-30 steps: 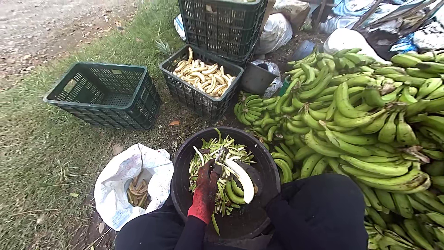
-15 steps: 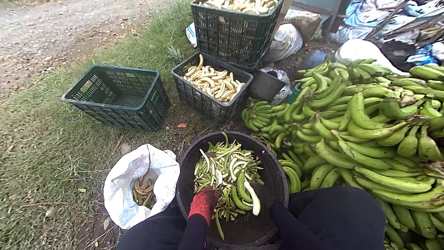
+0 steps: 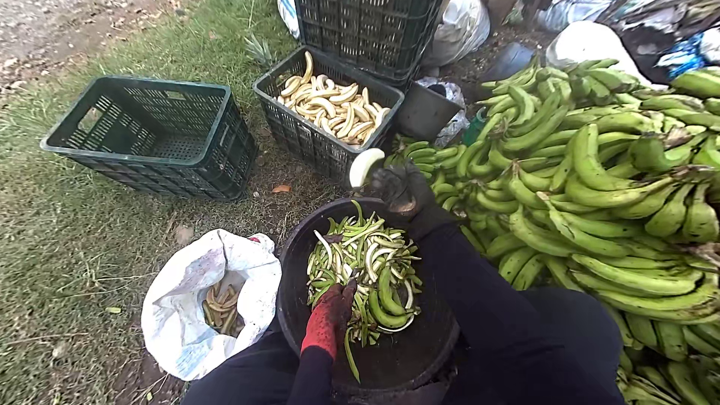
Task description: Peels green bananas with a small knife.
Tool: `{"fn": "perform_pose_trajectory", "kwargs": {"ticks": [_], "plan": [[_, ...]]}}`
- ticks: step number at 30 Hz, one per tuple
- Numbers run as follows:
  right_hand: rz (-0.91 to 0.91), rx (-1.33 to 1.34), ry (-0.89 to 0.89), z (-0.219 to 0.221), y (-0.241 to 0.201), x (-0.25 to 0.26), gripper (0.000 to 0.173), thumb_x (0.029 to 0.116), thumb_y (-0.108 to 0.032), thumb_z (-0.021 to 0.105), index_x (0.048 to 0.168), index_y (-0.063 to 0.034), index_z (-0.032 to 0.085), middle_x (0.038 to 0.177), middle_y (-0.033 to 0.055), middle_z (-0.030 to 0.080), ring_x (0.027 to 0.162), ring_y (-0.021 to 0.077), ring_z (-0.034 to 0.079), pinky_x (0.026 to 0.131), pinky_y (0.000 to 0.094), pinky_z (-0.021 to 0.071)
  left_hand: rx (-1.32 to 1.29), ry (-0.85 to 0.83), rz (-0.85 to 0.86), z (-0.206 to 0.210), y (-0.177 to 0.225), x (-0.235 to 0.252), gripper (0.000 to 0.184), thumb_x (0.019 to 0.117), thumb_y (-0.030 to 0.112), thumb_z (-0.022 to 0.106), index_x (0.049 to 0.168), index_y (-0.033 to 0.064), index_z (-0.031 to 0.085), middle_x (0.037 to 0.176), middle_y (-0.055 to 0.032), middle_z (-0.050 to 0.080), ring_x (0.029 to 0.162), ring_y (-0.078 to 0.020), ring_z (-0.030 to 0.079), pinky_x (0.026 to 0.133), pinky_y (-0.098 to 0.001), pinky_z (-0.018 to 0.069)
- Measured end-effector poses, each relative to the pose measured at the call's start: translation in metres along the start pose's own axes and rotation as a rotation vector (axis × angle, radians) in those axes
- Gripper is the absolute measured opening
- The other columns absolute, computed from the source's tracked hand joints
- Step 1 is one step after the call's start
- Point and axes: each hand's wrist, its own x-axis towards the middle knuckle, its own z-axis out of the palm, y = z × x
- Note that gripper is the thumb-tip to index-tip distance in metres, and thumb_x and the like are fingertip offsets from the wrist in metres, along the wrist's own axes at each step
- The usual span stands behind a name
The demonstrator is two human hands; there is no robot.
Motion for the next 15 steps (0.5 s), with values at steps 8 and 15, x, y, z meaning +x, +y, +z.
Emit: {"fn": "perform_pose_trajectory", "kwargs": {"ticks": [8,15], "plan": [[0.418,-1.301,0.109,-0.152,0.107,-0.026,0.06,0.1064,-0.05,0.045,0.14,-0.0004,0.053,0.131,0.0235,0.061,0.116,0.0349,0.062,0.096,0.0544,0.0501,-0.752,0.006,0.188,0.004,0.011,-0.002,0.047,0.1033,0.049,0.055,0.139,0.019,0.057,0.111,-0.0053,0.072,0.091,-0.0194,0.074,0.08,-0.0405,0.0642],[0.612,-1.797,0.251,-0.258,0.228,-0.065,0.084,0.087,-0.067,0.061,0.142,-0.0043,0.054,0.136,0.0238,0.061,0.129,0.042,0.056,0.105,0.0627,0.0451,-0.862,-0.07,0.253,0.016,0.013,0.0,0.055,0.1054,0.052,0.05,0.152,0.0231,0.047,0.118,-0.009,0.071,0.092,-0.0236,0.074,0.082,-0.0426,0.0637]]}}
